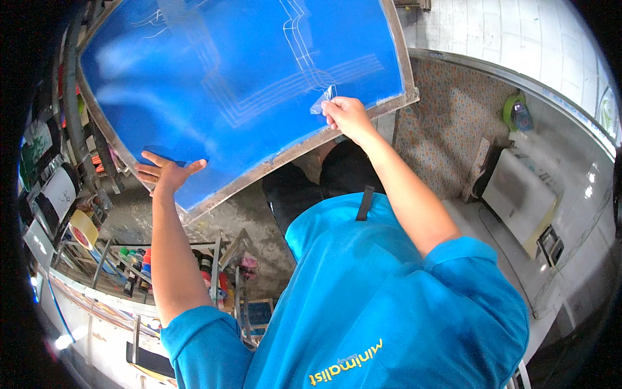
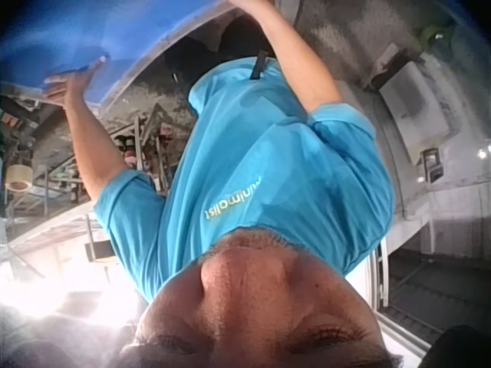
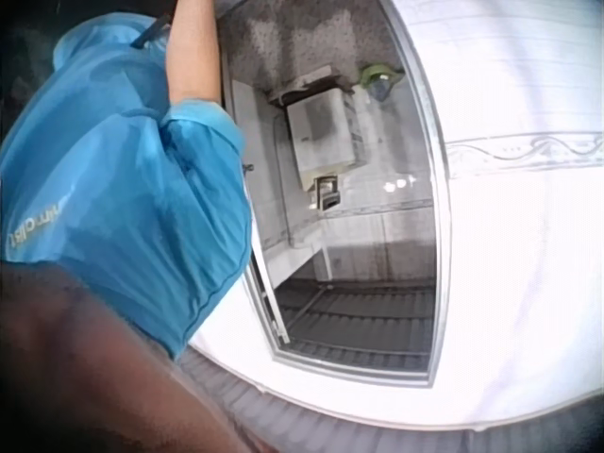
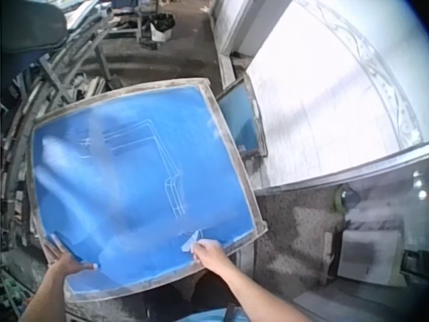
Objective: The person picks up a blue screen printing frame and applies clear adhesive tape along the edges of a design on the mesh. They smooth the tape down and continue taping the frame.
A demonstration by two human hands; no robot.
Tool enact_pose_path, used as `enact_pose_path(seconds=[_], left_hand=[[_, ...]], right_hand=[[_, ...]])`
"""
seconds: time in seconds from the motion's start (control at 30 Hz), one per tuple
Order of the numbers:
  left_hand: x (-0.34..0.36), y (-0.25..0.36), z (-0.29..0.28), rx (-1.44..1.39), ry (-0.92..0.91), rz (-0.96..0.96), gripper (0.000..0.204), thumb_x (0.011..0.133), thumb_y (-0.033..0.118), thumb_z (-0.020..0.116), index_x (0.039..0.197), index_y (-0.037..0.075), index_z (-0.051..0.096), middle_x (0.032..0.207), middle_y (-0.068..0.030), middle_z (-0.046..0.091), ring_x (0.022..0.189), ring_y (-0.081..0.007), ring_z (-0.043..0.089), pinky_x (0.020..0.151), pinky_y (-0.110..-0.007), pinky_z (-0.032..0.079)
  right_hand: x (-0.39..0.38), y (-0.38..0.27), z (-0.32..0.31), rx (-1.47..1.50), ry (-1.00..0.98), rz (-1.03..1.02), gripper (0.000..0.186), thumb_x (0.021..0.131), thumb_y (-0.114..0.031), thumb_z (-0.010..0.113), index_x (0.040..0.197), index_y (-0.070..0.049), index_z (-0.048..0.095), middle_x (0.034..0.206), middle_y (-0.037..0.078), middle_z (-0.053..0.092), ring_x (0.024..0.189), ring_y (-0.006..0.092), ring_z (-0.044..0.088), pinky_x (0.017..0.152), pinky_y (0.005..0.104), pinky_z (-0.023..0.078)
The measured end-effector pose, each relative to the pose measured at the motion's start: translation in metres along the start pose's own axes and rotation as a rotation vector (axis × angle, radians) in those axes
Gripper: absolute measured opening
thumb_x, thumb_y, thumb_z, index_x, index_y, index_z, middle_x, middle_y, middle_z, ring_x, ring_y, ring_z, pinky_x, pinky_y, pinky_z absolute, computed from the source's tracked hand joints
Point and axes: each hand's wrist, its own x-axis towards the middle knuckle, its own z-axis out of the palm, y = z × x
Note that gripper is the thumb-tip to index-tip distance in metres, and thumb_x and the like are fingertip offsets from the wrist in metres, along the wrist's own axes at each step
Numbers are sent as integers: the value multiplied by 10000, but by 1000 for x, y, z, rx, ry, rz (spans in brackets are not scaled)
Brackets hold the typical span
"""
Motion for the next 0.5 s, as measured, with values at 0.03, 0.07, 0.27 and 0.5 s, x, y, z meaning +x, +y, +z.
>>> enact_pose_path(seconds=[0.03, 0.07, 0.27, 0.5], left_hand=[[-1, 2, -1, 0, -9, 4, 1773, 465, 791, 872, 1496, 80, -383, 1560, -352, -340, 1482, -526, -246, 1091, -811, 124], [-2, 2, -3, -7, -26, 1, 1776, 464, 790, 874, 1496, 76, -382, 1556, -357, -342, 1481, -529, -246, 1098, -803, 127], [10, -5, 2, 37, 17, 5, 1800, 436, 790, 887, 1502, 63, -369, 1534, -381, -354, 1469, -534, -266, 1144, -744, 146], [4, 0, -4, 36, -22, -18, 1808, 425, 785, 893, 1507, 53, -357, 1528, -374, -371, 1466, -506, -301, 1143, -743, 139]], right_hand=[[-2, 10, -7, 26, -15, -11, 334, 993, -275, 631, 800, -6, 674, 659, 33, 641, 562, 102, 589, 530, 272, 463], [-6, 13, -14, 38, -37, 1, 327, 993, -270, 630, 798, -11, 673, 659, 28, 635, 560, 100, 581, 526, 269, 459], [-24, 8, -67, -26, -232, 58, 300, 992, -247, 629, 789, -29, 662, 652, 10, 605, 560, 92, 555, 508, 253, 438], [-38, -15, -132, -14, -351, 248, 300, 970, -272, 673, 764, -56, 645, 655, -4, 595, 567, 94, 545, 508, 262, 412]])
